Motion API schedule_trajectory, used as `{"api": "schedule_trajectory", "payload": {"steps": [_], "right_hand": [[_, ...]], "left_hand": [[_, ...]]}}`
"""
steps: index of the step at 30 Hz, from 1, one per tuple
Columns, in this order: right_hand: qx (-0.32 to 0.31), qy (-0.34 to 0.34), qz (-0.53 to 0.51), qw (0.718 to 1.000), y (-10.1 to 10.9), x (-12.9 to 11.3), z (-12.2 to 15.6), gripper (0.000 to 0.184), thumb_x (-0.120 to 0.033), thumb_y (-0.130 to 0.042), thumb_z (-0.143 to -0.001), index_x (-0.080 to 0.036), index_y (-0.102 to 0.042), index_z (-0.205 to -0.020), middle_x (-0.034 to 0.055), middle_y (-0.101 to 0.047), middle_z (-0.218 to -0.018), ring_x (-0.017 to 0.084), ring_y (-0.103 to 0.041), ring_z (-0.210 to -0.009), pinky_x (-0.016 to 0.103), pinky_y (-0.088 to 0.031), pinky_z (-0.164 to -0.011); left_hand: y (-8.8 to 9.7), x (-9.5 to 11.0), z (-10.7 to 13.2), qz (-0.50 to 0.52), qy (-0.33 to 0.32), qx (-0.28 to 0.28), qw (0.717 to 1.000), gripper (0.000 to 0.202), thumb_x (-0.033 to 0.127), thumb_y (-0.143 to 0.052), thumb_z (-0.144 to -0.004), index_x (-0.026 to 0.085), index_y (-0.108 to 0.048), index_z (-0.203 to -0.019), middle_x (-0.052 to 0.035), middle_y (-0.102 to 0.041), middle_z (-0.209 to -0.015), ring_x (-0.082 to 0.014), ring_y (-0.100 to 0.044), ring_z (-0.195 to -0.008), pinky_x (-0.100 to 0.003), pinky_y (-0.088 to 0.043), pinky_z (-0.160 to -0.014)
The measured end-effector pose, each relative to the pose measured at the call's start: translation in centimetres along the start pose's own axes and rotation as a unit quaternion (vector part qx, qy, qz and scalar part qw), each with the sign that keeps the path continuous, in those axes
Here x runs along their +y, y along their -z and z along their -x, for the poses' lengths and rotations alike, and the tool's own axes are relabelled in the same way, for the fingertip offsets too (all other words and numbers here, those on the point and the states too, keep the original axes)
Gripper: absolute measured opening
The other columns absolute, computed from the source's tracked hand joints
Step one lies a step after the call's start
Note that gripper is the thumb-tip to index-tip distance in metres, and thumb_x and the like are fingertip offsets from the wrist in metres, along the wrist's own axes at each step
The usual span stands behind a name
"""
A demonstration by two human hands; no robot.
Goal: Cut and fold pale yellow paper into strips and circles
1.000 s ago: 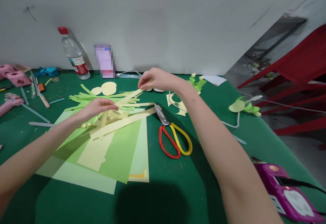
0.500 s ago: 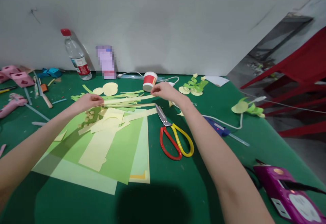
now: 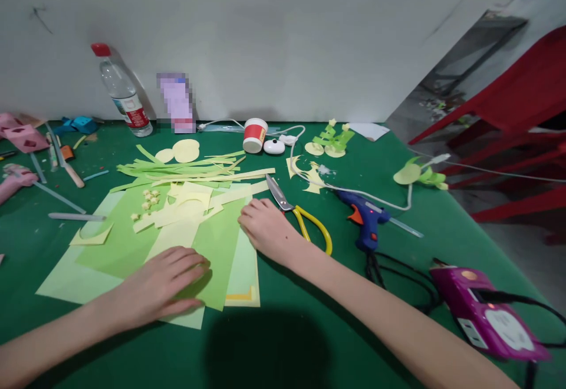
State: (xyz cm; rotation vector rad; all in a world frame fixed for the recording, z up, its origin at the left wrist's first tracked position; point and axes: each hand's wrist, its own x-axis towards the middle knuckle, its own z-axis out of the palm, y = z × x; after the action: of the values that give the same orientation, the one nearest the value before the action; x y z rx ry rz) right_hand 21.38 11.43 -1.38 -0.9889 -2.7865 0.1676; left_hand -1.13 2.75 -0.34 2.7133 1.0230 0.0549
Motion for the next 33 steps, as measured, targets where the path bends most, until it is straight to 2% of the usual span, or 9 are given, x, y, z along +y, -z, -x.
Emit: {"api": "schedule_trajectory", "payload": {"steps": [2,4,7,12,15,18,22,26,33], "right_hand": [[0.001,0.009,-0.016,1.000,-0.2,-1.2,2.2,0.020,-0.010,-0.043,-0.082,-0.015,-0.061,-0.077,0.0077,-0.063,-0.082,0.021,-0.051,-0.083,0.035,-0.040,-0.073],[0.008,0.011,-0.032,0.999,-0.4,-2.1,4.4,0.020,-0.009,-0.043,-0.082,-0.016,-0.061,-0.079,0.0073,-0.063,-0.084,0.020,-0.051,-0.083,0.035,-0.041,-0.074],[0.016,0.017,-0.054,0.998,-0.8,-3.0,7.3,0.020,-0.011,-0.043,-0.082,-0.019,-0.062,-0.084,0.0066,-0.063,-0.087,0.020,-0.051,-0.086,0.036,-0.042,-0.078],[0.019,0.016,-0.071,0.997,-1.5,-3.6,10.0,0.019,-0.016,-0.043,-0.084,-0.020,-0.062,-0.088,0.0062,-0.061,-0.088,0.020,-0.050,-0.086,0.035,-0.042,-0.078],[0.021,0.015,-0.069,0.997,-1.8,-3.9,10.3,0.020,-0.015,-0.043,-0.084,-0.018,-0.061,-0.091,0.0073,-0.060,-0.088,0.020,-0.049,-0.085,0.036,-0.042,-0.077],[0.029,0.018,-0.064,0.997,-2.0,-4.3,10.3,0.021,-0.014,-0.042,-0.084,-0.017,-0.062,-0.091,0.0084,-0.060,-0.087,0.020,-0.049,-0.083,0.036,-0.042,-0.076],[0.051,0.023,-0.058,0.997,-2.2,-4.5,10.3,0.021,-0.014,-0.043,-0.084,-0.016,-0.063,-0.089,0.0091,-0.060,-0.084,0.020,-0.049,-0.081,0.036,-0.043,-0.074],[0.078,0.021,-0.063,0.995,-2.7,-4.4,10.4,0.021,-0.015,-0.042,-0.085,-0.015,-0.063,-0.089,0.0086,-0.060,-0.083,0.019,-0.051,-0.079,0.034,-0.044,-0.072],[0.111,0.031,-0.072,0.991,-3.6,-3.8,11.0,0.022,-0.015,-0.042,-0.085,-0.015,-0.063,-0.092,0.0093,-0.060,-0.086,0.018,-0.050,-0.080,0.034,-0.042,-0.072]], "left_hand": [[-1.0,0.8,0.5,-0.037,0.001,-0.006,0.999,0.048,0.047,-0.048,-0.080,0.015,-0.047,-0.116,-0.0113,-0.054,-0.117,-0.0269,-0.048,-0.107,-0.042,-0.040,-0.090],[-1.7,0.9,0.9,-0.059,0.005,0.004,0.998,0.046,0.044,-0.047,-0.082,0.014,-0.047,-0.116,-0.0119,-0.054,-0.118,-0.0275,-0.048,-0.108,-0.043,-0.040,-0.090],[-2.4,0.3,1.3,-0.086,-0.022,0.029,0.996,0.030,0.025,-0.039,-0.088,0.014,-0.049,-0.114,-0.0116,-0.058,-0.113,-0.0248,-0.053,-0.103,-0.040,-0.042,-0.089],[-2.6,-0.9,2.2,-0.099,-0.016,0.046,0.994,0.050,0.004,-0.027,-0.085,0.021,-0.030,-0.132,-0.0098,-0.052,-0.123,-0.0203,-0.053,-0.107,-0.029,-0.047,-0.082],[-2.4,-1.1,2.3,-0.115,0.005,0.054,0.992,0.053,0.004,-0.022,-0.085,0.027,-0.029,-0.133,-0.0097,-0.052,-0.122,-0.0210,-0.055,-0.103,-0.030,-0.050,-0.076],[-2.1,-1.0,2.2,-0.112,-0.005,0.047,0.993,0.048,0.006,-0.022,-0.086,0.026,-0.045,-0.123,-0.0089,-0.060,-0.107,-0.0188,-0.059,-0.094,-0.028,-0.050,-0.073],[-1.3,-0.4,2.3,-0.050,-0.031,0.002,0.998,0.033,0.032,-0.039,-0.087,0.021,-0.052,-0.116,-0.0097,-0.058,-0.114,-0.0217,-0.052,-0.106,-0.034,-0.043,-0.090],[-0.8,-0.3,2.8,-0.011,-0.007,-0.046,0.999,0.069,0.058,-0.051,-0.072,0.022,-0.037,-0.130,-0.0108,-0.045,-0.130,-0.0271,-0.041,-0.117,-0.038,-0.036,-0.096],[-0.4,-0.3,3.0,-0.009,0.011,-0.066,0.998,0.052,0.043,-0.046,-0.082,0.023,-0.037,-0.129,-0.0082,-0.044,-0.130,-0.0233,-0.041,-0.118,-0.035,-0.034,-0.097]]}}
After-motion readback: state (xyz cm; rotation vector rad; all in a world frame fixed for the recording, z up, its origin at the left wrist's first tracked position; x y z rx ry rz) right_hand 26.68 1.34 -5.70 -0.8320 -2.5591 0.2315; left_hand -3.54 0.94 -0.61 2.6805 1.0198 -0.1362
